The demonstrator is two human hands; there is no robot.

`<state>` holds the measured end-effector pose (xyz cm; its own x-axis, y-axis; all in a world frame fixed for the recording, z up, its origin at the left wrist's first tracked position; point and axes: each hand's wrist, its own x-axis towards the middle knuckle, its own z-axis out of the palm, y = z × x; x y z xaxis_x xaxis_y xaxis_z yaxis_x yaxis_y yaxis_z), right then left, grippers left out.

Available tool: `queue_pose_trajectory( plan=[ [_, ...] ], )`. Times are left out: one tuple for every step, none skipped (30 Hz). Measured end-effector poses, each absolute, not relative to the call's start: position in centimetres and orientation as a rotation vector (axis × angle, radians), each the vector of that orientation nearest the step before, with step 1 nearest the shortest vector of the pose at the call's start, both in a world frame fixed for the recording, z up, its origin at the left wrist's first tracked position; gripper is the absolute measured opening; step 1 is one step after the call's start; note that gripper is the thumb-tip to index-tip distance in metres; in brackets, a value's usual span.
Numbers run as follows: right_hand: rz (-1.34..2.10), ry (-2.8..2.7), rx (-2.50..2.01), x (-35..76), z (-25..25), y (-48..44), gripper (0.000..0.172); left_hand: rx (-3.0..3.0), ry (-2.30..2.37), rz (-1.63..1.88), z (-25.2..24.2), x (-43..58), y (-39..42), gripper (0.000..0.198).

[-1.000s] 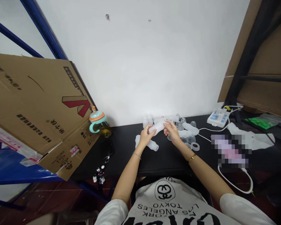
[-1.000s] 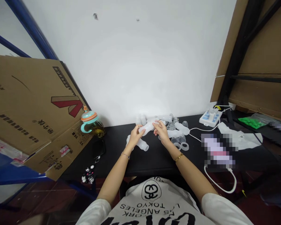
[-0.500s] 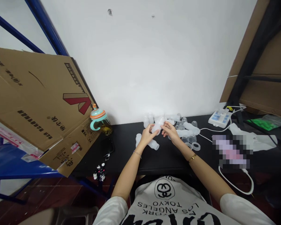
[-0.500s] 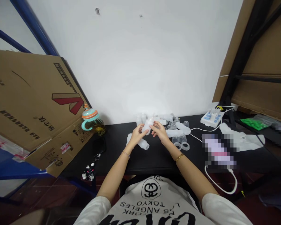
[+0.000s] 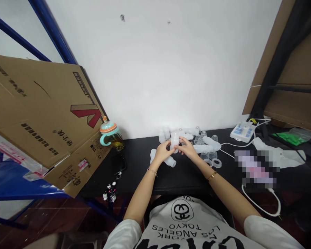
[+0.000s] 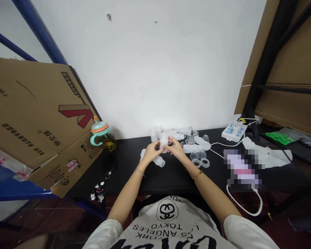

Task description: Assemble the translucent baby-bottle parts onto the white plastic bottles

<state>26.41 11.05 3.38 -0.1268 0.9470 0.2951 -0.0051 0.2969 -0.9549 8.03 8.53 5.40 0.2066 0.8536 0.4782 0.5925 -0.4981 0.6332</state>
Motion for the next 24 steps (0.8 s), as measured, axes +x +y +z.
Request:
queue_pose_trajectory(
  plan=[
    [1.046, -1.458, -0.939, 26.5, 3.2, 11.1, 0.067, 2.204, 1.367, 1.182, 5.4, 8.0, 8.5, 0.031],
    [1.026, -1.478, -0.948, 26.5, 3.0, 11.2, 0.066, 2.228, 1.374, 1.181, 5.5, 8.0, 8.5, 0.029],
    [1.001, -1.499, -0.956, 26.6, 2.8, 11.3, 0.064, 2.249, 1.382, 1.174, 5.5, 8.1, 8.5, 0.028],
    [0.977, -1.521, -0.963, 26.6, 2.7, 11.3, 0.062, 2.267, 1.391, 1.164, 5.6, 8.1, 8.5, 0.027],
    [0.955, -1.545, -0.968, 26.7, 2.5, 11.4, 0.061, 2.286, 1.4, 1.151, 5.6, 8.1, 8.4, 0.026],
    [0.934, -1.567, -0.973, 26.7, 2.4, 11.4, 0.059, 2.304, 1.404, 1.137, 5.6, 8.1, 8.4, 0.025],
    [0.916, -1.586, -0.98, 26.7, 2.3, 11.5, 0.058, 2.322, 1.404, 1.124, 5.6, 8.1, 8.5, 0.024],
    [0.901, -1.6, -0.987, 26.7, 2.2, 11.5, 0.057, 2.338, 1.398, 1.112, 5.5, 8.1, 8.5, 0.024],
    [0.893, -1.611, -0.995, 26.7, 2.2, 11.5, 0.056, 2.35, 1.391, 1.101, 5.5, 8.1, 8.5, 0.024],
    [0.889, -1.62, -1.004, 26.7, 2.2, 11.5, 0.056, 2.358, 1.386, 1.093, 5.4, 8.0, 8.6, 0.024],
    [0.888, -1.624, -1.012, 26.7, 2.2, 11.4, 0.056, 2.364, 1.384, 1.083, 5.3, 8.0, 8.6, 0.024],
    [0.889, -1.627, -1.02, 26.7, 2.2, 11.4, 0.056, 2.366, 1.389, 1.075, 5.3, 8.0, 8.7, 0.024],
    [0.89, -1.629, -1.025, 26.7, 2.3, 11.3, 0.056, 2.367, 1.396, 1.065, 5.2, 7.9, 8.7, 0.024],
    [0.889, -1.631, -1.029, 26.7, 2.4, 11.2, 0.055, 2.367, 1.404, 1.054, 5.1, 7.9, 8.8, 0.024],
    [0.884, -1.635, -1.03, 26.7, 2.5, 11.1, 0.055, 2.366, 1.414, 1.044, 5.1, 7.9, 8.8, 0.024],
    [0.877, -1.637, -1.03, 26.7, 2.6, 11.0, 0.054, 2.367, 1.422, 1.033, 5.0, 7.9, 8.8, 0.024],
    [0.868, -1.639, -1.027, 26.7, 2.7, 10.9, 0.053, 2.37, 1.427, 1.023, 5.0, 7.9, 8.9, 0.024],
    [0.858, -1.641, -1.026, 26.7, 2.8, 10.8, 0.053, 2.374, 1.431, 1.015, 4.9, 7.9, 8.9, 0.024],
    [0.846, -1.643, -1.027, 26.7, 2.9, 10.7, 0.052, 2.379, 1.434, 1.007, 4.9, 7.9, 8.9, 0.024],
    [0.833, -1.649, -1.033, 26.7, 2.9, 10.7, 0.052, 2.384, 1.441, 0.997, 4.9, 7.9, 9.0, 0.025],
    [0.818, -1.661, -1.042, 26.7, 2.9, 10.7, 0.053, 2.387, 1.45, 0.984, 4.9, 7.9, 9.0, 0.025],
    [0.801, -1.682, -1.054, 26.7, 2.8, 10.7, 0.053, 2.39, 1.464, 0.969, 4.9, 7.8, 9.0, 0.026],
    [0.781, -1.709, -1.067, 26.7, 2.7, 10.8, 0.053, 2.392, 1.481, 0.949, 4.8, 7.8, 9.0, 0.026],
    [0.757, -1.738, -1.08, 26.7, 2.7, 10.8, 0.053, 2.395, 1.498, 0.929, 4.8, 7.8, 9.0, 0.026]
  ],
)
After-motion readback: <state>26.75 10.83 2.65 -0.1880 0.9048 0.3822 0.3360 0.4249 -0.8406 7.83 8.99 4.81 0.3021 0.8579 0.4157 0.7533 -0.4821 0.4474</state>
